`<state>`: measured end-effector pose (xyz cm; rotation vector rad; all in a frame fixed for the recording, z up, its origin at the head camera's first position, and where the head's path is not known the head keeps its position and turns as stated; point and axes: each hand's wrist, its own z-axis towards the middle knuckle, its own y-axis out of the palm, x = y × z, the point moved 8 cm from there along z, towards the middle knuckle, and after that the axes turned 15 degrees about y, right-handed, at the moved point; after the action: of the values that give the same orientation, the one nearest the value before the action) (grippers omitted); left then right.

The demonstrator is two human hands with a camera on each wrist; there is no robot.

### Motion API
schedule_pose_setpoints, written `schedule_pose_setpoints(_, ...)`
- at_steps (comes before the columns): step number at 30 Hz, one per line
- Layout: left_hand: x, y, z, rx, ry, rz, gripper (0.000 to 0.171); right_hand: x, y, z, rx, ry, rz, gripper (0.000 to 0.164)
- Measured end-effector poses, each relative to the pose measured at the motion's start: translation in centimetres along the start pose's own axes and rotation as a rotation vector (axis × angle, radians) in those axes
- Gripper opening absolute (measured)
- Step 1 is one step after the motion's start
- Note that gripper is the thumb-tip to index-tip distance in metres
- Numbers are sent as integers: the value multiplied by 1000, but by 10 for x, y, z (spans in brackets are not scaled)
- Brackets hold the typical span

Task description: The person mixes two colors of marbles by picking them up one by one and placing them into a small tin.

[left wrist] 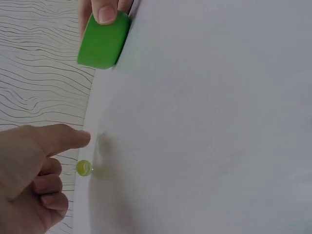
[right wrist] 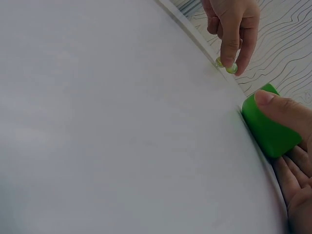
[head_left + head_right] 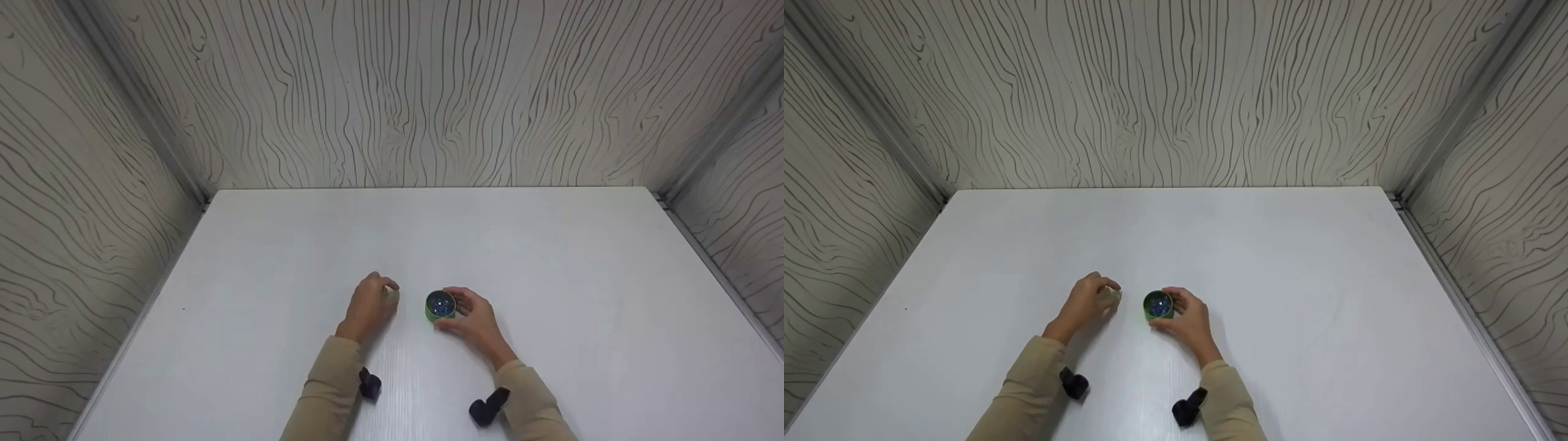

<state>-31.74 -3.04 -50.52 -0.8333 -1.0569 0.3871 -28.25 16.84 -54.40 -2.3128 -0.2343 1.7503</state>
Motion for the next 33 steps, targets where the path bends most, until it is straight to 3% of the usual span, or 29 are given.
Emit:
schedule_pose_setpoints(13,-16,5,3,-18,-34,-72,16,0,-1,2,-1,-8,1,67)
schedule_pose_setpoints(33,-16,5,2,-26,-48,-115,20,0,0,1,-2,1,-10,67)
